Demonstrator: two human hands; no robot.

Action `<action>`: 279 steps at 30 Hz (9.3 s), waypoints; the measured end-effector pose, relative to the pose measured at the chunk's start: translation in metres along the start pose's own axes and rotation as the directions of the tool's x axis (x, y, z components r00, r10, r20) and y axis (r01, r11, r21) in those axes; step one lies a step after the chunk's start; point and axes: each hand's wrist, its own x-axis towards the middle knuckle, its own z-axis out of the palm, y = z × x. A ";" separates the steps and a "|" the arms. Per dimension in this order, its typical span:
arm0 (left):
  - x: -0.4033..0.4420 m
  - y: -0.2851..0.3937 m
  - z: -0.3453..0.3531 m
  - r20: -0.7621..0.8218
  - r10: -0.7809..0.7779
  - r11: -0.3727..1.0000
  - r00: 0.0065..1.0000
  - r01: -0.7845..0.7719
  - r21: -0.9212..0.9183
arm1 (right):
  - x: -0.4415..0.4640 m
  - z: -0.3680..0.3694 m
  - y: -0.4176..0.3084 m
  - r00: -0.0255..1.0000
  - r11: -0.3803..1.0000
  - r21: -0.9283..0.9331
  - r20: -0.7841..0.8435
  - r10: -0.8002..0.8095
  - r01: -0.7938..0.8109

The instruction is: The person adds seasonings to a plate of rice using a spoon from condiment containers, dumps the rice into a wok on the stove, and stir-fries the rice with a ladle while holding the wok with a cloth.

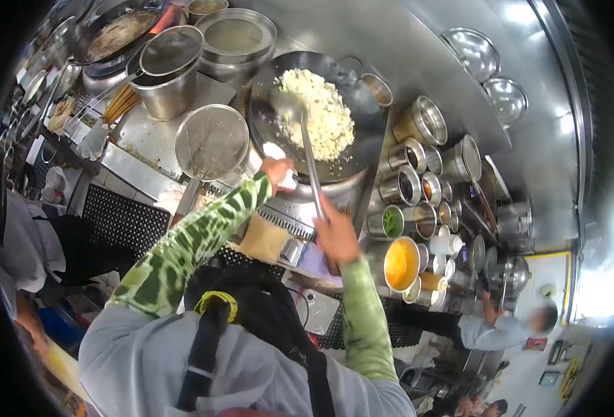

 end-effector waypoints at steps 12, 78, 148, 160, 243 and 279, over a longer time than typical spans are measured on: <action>0.030 -0.021 -0.010 0.054 0.001 0.999 0.999 -0.004 0.051 | -0.002 0.001 0.010 0.998 0.984 -0.178 -0.059 -0.039 0.028; -0.054 0.031 0.011 0.067 -0.133 0.989 0.989 0.137 -0.057 | -0.102 -0.021 -0.061 0.987 0.126 0.984 -0.113 -0.118 0.128; -0.050 0.040 0.007 -0.089 0.020 0.963 0.996 0.004 0.271 | 0.220 -0.129 -0.168 0.638 0.622 0.363 -0.710 -0.297 0.694; 0.000 0.010 -0.003 0.132 -0.226 0.973 0.965 0.229 -0.009 | 0.241 -0.214 -0.031 0.318 0.558 -0.825 -0.507 -0.801 0.088; -0.019 0.006 0.001 -0.071 0.052 0.959 0.996 -0.030 0.283 | 0.221 -0.150 -0.126 0.452 0.743 -0.308 -0.636 -0.626 0.594; -0.026 0.020 -0.004 0.070 0.008 0.888 0.997 -0.040 0.457 | 0.228 -0.148 -0.132 0.778 0.657 0.448 -0.505 -0.374 0.606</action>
